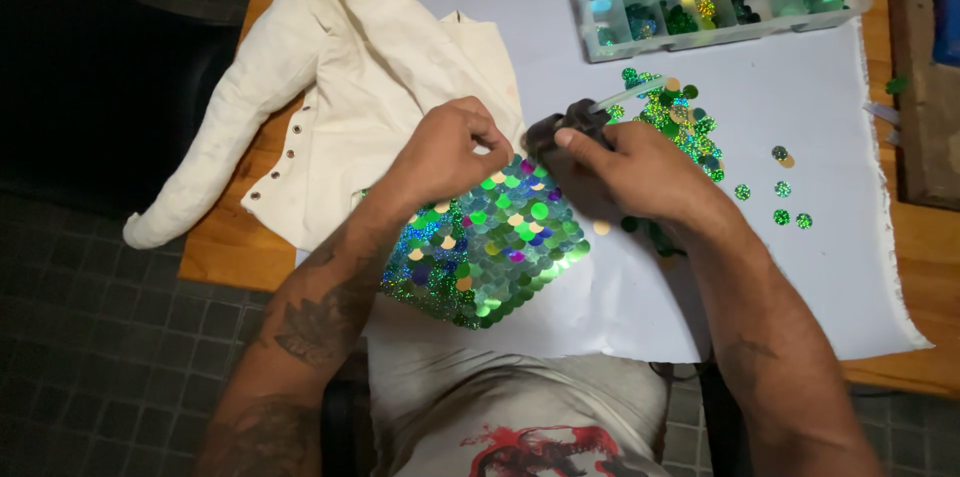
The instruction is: Using a hot glue gun to attach a sequin sheet to a white garment
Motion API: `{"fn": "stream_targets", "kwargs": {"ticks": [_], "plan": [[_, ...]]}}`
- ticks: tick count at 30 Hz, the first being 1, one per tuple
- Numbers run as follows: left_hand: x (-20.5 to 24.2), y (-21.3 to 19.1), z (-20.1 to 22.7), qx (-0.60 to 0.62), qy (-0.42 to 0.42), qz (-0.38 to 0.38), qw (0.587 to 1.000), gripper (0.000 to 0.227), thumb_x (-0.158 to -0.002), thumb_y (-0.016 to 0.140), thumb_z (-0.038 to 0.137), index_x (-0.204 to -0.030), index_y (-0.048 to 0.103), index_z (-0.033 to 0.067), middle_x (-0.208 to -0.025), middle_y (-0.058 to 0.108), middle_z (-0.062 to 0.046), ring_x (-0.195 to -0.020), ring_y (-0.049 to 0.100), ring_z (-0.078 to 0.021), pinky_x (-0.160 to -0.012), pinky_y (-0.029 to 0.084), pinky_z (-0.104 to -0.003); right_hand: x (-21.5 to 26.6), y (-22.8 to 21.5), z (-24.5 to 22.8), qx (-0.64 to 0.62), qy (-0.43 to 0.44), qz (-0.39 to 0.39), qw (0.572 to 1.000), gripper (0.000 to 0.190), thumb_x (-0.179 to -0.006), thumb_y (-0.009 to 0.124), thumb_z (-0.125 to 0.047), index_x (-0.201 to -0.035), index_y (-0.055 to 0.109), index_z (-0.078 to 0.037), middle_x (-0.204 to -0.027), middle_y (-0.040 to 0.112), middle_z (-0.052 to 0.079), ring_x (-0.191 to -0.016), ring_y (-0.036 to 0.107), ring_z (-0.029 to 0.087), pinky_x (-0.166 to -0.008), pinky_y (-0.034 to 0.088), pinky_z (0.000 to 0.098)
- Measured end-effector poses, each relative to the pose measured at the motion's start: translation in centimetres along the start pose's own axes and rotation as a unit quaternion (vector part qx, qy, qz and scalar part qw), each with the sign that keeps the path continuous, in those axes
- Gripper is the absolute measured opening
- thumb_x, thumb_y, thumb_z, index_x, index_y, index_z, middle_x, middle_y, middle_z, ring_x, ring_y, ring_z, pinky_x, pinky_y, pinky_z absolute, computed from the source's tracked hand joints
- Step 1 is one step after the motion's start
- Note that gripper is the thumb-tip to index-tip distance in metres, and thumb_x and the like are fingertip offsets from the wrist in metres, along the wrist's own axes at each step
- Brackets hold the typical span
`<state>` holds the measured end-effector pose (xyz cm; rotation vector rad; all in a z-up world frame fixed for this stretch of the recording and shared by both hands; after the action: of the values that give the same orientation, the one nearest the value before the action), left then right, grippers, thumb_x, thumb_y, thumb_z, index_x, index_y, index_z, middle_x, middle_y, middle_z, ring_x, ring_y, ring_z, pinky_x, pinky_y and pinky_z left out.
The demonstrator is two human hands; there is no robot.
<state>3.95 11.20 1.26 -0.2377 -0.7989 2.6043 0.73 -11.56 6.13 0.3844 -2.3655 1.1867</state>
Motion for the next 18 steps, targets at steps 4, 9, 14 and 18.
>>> {"fn": "stream_targets", "kwargs": {"ticks": [4,9,14,18], "plan": [[-0.3,0.8,-0.5,-0.031,0.005,0.001,1.0,0.013,-0.082,0.076,0.019,-0.082,0.08,0.0059,-0.089,0.066,-0.012,-0.08,0.066,-0.0285,-0.074,0.055,-0.04,0.5,-0.3,0.4,-0.039,0.003,0.025,0.999,0.061,-0.098,0.058,-0.062,-0.079,0.074,-0.007,-0.059,0.064,0.014,-0.069,0.071,0.031,-0.071,0.052,0.0422],[-0.3,1.2,-0.4,-0.084,-0.009,0.021,0.996,0.014,-0.079,0.078,0.024,-0.077,0.078,0.0098,-0.088,0.067,-0.01,-0.086,0.066,-0.0337,-0.076,0.055,-0.044,0.3,0.0,0.9,-0.043,-0.003,0.028,0.999,0.06,-0.099,0.058,-0.062,-0.077,0.073,-0.008,-0.057,0.064,0.013,-0.067,0.07,0.031,-0.069,0.052,0.0406],[-0.4,1.7,-0.7,-0.092,-0.019,0.032,0.995,0.01,-0.075,0.078,0.023,-0.074,0.074,0.0134,-0.082,0.064,-0.006,-0.088,0.066,-0.03,-0.078,0.056,-0.043,0.6,0.0,0.9,-0.073,-0.011,0.04,0.996,0.059,-0.1,0.06,-0.059,-0.075,0.072,-0.007,-0.055,0.064,0.013,-0.061,0.067,0.028,-0.062,0.05,0.038],[-0.5,1.7,-0.6,-0.096,-0.029,0.035,0.994,0.01,-0.074,0.078,0.021,-0.073,0.073,0.0127,-0.079,0.063,-0.007,-0.087,0.066,-0.0298,-0.077,0.056,-0.044,0.4,-0.6,0.9,-0.119,-0.042,0.059,0.99,0.06,-0.1,0.062,-0.057,-0.07,0.067,-0.005,-0.053,0.06,0.014,-0.051,0.063,0.028,-0.052,0.048,0.0388]]}}
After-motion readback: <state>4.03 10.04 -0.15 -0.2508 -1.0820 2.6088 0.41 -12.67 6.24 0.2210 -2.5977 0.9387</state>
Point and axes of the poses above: each hand's wrist, its own x-axis away from the middle knuckle, its own y-axis out of the palm, z = x × y, the point moved 3 cm from there along -x, towards the middle knuckle
